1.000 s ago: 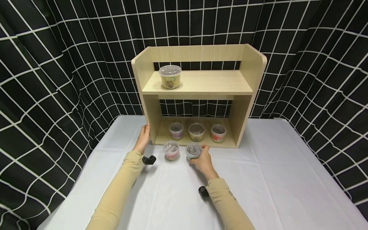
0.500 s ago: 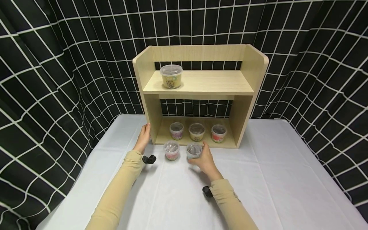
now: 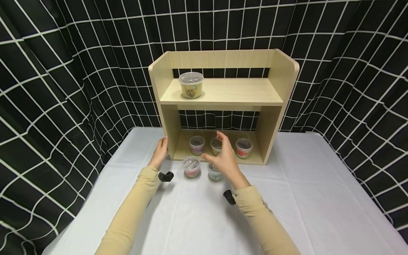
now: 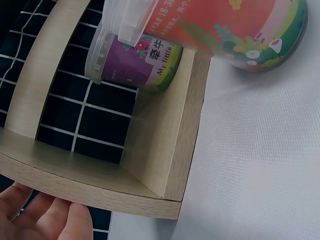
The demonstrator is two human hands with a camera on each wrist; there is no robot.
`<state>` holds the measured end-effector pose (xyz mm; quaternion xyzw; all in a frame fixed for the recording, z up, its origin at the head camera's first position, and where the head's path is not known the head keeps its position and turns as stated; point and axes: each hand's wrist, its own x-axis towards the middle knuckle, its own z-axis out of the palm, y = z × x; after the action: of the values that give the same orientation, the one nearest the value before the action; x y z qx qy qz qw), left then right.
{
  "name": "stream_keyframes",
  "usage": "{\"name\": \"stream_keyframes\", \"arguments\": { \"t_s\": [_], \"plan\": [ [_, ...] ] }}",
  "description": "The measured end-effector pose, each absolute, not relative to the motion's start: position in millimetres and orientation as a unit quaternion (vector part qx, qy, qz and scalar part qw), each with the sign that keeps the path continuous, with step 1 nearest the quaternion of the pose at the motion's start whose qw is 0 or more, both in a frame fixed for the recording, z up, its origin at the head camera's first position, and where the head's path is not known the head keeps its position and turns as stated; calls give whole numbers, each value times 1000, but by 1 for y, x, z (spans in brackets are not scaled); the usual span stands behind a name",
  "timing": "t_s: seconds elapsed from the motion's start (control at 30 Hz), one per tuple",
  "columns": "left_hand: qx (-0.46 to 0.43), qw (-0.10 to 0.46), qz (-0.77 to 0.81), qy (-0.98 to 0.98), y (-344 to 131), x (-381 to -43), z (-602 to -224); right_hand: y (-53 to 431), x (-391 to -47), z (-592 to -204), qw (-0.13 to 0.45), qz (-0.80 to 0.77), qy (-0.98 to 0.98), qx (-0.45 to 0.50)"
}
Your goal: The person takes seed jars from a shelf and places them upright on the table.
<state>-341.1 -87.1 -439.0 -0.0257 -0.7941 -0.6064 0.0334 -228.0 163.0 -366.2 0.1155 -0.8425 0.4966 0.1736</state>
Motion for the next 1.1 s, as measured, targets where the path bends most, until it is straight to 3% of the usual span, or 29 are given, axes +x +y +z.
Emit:
{"name": "stream_keyframes", "arguments": {
  "t_s": [0.3, 0.43, 1.1],
  "plan": [
    [-27, 35, -598, -800, -89, -343, -439, 154, -242, -303, 321, 500, -785, 177],
    [-27, 32, -596, -802, -89, -343, -438, 147, -244, -280, 353, 526, -749, 196],
    [-26, 29, -604, -796, -90, -343, -440, 125, -273, -237, 299, 512, -787, 171]
  ]
}}
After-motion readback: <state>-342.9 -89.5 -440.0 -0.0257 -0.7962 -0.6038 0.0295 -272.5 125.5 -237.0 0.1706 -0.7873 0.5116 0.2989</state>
